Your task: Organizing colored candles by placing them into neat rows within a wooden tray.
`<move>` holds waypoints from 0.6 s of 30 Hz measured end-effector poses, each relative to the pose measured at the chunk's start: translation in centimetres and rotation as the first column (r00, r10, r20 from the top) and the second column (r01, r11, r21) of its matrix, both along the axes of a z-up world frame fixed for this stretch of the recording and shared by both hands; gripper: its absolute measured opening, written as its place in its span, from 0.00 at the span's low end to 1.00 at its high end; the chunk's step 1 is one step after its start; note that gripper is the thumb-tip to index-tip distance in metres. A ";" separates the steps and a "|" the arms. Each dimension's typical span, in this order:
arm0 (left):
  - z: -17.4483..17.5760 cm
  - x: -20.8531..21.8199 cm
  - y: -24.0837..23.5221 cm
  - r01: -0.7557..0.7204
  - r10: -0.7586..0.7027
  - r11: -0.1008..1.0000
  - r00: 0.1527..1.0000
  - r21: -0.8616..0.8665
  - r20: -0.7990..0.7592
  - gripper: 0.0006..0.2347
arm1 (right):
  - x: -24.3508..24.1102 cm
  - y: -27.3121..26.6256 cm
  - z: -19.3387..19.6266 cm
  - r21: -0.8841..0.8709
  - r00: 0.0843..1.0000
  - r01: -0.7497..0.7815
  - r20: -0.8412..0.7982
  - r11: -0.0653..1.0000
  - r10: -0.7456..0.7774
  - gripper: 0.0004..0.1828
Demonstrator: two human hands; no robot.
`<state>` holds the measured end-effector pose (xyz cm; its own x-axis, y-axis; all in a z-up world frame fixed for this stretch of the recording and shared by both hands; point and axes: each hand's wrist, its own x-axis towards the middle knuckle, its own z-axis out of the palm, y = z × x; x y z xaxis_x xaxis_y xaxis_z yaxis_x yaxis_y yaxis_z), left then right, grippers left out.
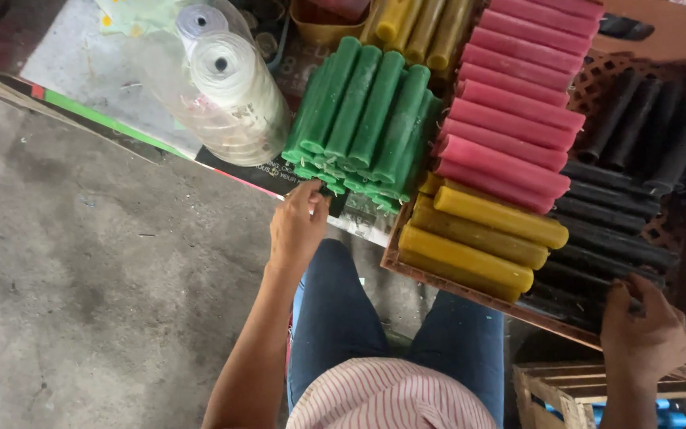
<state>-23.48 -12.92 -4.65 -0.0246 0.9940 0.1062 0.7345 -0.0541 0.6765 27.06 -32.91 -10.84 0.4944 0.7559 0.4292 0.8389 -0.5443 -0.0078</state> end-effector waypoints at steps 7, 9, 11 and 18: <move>3.1 0.1 -3.9 0.212 -0.379 0.748 0.914 -0.629 -0.142 0.18 | -1.5 0.4 3.1 0.074 0.980 -0.112 -0.158 0.991 0.122 0.16; 3.3 0.2 -5.9 0.308 -0.369 0.802 0.929 -0.513 -0.019 0.19 | -2.3 1.0 4.1 0.201 0.953 -0.231 -0.151 0.952 0.263 0.16; 4.6 1.6 -7.6 0.376 -0.363 0.844 0.925 -0.382 0.108 0.20 | -5.5 2.1 7.1 0.321 0.907 -0.347 -0.126 0.881 0.403 0.15; 1.3 11.0 -12.9 0.716 0.241 0.698 -0.226 -0.007 0.944 0.20 | -24.2 4.0 14.4 0.355 0.421 -0.837 -0.069 0.417 0.904 0.21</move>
<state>-12.46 -25.85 -3.40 0.6471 0.7596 -0.0653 -0.6517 0.5955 0.4697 2.87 -28.91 3.55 -0.2744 0.7228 0.6343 0.8061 0.5325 -0.2581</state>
